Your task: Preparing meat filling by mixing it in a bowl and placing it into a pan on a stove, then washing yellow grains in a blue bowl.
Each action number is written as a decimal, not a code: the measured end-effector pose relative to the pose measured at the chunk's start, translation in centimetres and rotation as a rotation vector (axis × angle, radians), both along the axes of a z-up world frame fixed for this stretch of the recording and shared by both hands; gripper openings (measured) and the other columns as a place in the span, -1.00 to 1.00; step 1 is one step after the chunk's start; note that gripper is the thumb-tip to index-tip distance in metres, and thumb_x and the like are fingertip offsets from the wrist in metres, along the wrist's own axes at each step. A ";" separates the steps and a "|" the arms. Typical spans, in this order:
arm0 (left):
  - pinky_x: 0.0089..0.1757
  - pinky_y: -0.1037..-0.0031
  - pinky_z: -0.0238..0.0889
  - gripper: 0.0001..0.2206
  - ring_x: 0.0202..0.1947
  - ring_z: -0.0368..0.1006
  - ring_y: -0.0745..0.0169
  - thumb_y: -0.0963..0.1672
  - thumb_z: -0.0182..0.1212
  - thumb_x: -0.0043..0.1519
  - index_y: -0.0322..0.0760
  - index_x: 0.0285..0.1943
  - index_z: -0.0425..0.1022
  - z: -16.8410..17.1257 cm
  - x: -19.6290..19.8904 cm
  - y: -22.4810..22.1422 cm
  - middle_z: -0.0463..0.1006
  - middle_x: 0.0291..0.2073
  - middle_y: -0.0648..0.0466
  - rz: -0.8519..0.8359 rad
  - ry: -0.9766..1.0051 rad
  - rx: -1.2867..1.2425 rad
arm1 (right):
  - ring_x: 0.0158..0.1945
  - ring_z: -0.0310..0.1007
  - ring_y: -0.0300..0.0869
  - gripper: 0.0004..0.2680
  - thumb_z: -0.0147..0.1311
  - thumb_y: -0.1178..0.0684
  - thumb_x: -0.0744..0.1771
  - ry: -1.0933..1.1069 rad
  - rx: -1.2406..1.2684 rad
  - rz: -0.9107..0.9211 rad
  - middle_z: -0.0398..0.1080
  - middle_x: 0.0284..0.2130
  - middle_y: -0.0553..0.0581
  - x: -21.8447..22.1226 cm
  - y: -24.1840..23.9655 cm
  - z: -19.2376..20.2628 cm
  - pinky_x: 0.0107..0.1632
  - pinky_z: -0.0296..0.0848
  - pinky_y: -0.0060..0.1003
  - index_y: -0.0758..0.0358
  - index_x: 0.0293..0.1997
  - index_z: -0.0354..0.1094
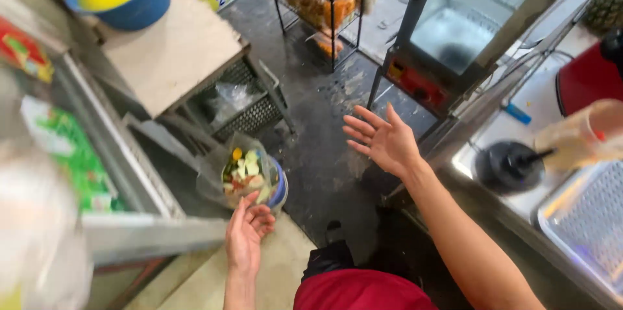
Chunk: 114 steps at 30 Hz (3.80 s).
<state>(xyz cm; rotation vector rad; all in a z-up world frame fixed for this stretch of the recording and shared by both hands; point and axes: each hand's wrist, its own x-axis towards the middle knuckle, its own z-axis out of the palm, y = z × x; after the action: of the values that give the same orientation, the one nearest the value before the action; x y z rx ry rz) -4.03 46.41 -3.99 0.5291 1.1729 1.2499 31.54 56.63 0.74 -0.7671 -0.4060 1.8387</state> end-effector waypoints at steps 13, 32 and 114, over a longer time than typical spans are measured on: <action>-0.32 0.38 0.41 -0.63 -0.40 0.52 0.21 -0.01 -0.02 0.42 -0.38 0.18 0.46 3.6 7.7 46.2 0.58 -0.34 -0.01 -0.004 -0.022 0.280 | 0.29 0.34 0.04 -0.48 -0.23 -0.33 0.40 0.029 -0.019 -0.038 0.37 0.22 0.23 6.8 40.4 -4.8 0.35 0.18 0.01 0.20 0.44 0.14; -0.30 0.37 0.38 -0.53 -0.44 0.51 0.22 0.08 -0.11 0.40 -0.38 0.09 0.51 -0.4 -3.1 91.9 0.51 -0.49 0.05 0.502 -0.104 0.123 | -0.06 0.48 -0.19 -0.63 0.09 0.07 0.37 -0.383 0.280 0.585 0.49 -0.02 0.18 -15.5 105.8 -1.2 0.08 0.46 -0.24 0.26 0.35 0.28; 0.19 0.35 0.23 -0.45 0.22 0.39 0.28 0.11 0.02 0.42 -0.15 0.52 0.18 -30.4 -80.1 182.4 0.48 0.23 0.13 2.142 -0.233 0.000 | -0.37 0.31 -0.13 -0.67 0.19 -0.33 0.45 -0.655 -0.011 2.133 0.29 -0.44 -0.04 -125.4 175.4 -39.5 -0.32 0.35 -0.19 0.03 -0.29 0.25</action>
<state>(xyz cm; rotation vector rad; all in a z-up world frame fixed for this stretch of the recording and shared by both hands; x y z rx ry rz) -84.16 228.80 -34.35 -1.3402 1.3216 2.8399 -93.87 232.04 -38.80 -0.9409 -2.2798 3.3152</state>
